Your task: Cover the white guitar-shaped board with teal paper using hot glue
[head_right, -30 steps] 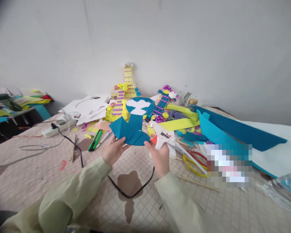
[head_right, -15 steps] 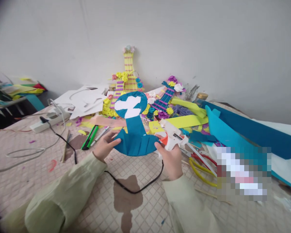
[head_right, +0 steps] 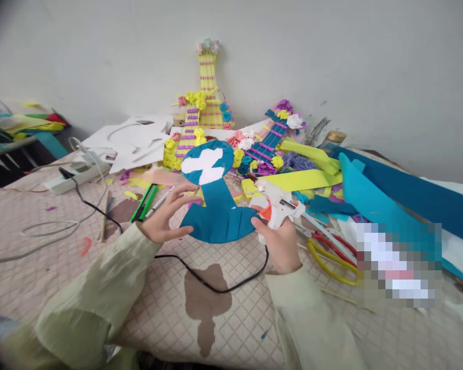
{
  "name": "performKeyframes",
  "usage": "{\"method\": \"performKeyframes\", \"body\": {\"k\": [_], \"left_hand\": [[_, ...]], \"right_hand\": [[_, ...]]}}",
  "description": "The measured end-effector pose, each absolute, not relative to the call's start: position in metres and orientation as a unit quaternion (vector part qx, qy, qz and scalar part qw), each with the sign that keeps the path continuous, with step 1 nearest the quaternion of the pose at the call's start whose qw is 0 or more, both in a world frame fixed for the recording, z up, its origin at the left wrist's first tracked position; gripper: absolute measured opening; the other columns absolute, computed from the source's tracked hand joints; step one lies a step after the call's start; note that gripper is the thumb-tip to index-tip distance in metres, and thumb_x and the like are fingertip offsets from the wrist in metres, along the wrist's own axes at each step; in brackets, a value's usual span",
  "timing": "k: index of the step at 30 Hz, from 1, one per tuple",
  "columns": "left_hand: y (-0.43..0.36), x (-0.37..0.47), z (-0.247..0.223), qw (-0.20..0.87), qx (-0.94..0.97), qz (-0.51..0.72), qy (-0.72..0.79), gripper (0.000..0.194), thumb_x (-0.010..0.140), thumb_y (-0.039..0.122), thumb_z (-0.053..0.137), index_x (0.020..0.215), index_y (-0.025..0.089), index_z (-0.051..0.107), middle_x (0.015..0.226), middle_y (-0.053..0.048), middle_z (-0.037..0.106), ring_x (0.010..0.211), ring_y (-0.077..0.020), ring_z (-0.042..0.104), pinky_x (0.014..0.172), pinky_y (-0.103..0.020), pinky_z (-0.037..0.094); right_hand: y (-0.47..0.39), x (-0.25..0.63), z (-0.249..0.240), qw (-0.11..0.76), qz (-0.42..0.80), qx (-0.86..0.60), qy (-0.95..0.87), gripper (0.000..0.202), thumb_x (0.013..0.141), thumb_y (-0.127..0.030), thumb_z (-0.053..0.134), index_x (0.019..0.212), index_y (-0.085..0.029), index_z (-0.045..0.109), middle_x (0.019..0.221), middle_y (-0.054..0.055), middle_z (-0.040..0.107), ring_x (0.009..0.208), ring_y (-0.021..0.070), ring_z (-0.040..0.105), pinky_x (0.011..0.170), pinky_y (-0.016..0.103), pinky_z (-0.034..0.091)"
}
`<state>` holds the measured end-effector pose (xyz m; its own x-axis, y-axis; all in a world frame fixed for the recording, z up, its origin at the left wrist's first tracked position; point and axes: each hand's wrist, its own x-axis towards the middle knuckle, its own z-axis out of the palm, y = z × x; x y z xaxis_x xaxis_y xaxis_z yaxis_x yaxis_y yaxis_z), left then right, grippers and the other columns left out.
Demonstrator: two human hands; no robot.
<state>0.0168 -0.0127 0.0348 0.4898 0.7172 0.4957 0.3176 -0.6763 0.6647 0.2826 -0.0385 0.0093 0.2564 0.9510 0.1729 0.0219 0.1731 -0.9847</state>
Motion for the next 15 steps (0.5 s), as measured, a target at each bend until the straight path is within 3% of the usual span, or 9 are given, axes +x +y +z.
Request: {"method": "performKeyframes", "body": {"k": [3,6,8,15], "left_hand": [[-0.012,0.018,0.037,0.272,0.830,0.388,0.294,0.070,0.063,0.021,0.070,0.127,0.023,0.045,0.125,-0.010,0.051,0.120,-0.0297,0.041,0.104,-0.047,0.025],[-0.010,0.018,0.037,0.337,0.820,0.358,0.292,0.052,0.065,0.019,0.068,0.116,0.022,0.057,0.099,-0.008,0.066,0.102,-0.0258,0.055,0.098,-0.043,0.034],[-0.007,0.017,0.036,0.372,0.810,0.346,0.293,0.038,0.065,0.018,0.069,0.103,0.021,0.066,0.086,-0.008,0.069,0.090,-0.0240,0.059,0.092,-0.040,0.039],[-0.006,0.019,0.026,0.309,0.811,0.373,0.328,0.026,0.072,0.024,0.063,0.097,0.019,0.067,0.087,-0.008,0.068,0.085,-0.0210,0.060,0.083,-0.035,0.045]], "right_hand": [[-0.039,0.282,0.009,0.588,0.389,-0.519,-0.483,0.033,0.062,-0.023,0.072,0.095,-0.019,0.067,0.101,0.005,0.068,0.102,0.0243,0.059,0.093,0.041,0.044],[-0.040,0.282,0.009,0.577,0.391,-0.516,-0.498,0.031,0.063,-0.023,0.071,0.093,-0.019,0.068,0.101,0.006,0.068,0.102,0.0246,0.058,0.093,0.041,0.044],[-0.040,0.283,0.008,0.571,0.394,-0.512,-0.506,0.030,0.063,-0.024,0.071,0.092,-0.019,0.068,0.100,0.006,0.068,0.101,0.0247,0.059,0.091,0.041,0.045],[-0.041,0.280,0.006,0.543,0.413,-0.520,-0.514,0.032,0.064,-0.025,0.071,0.095,-0.019,0.067,0.102,0.006,0.068,0.098,0.0235,0.060,0.089,0.039,0.046]]}}
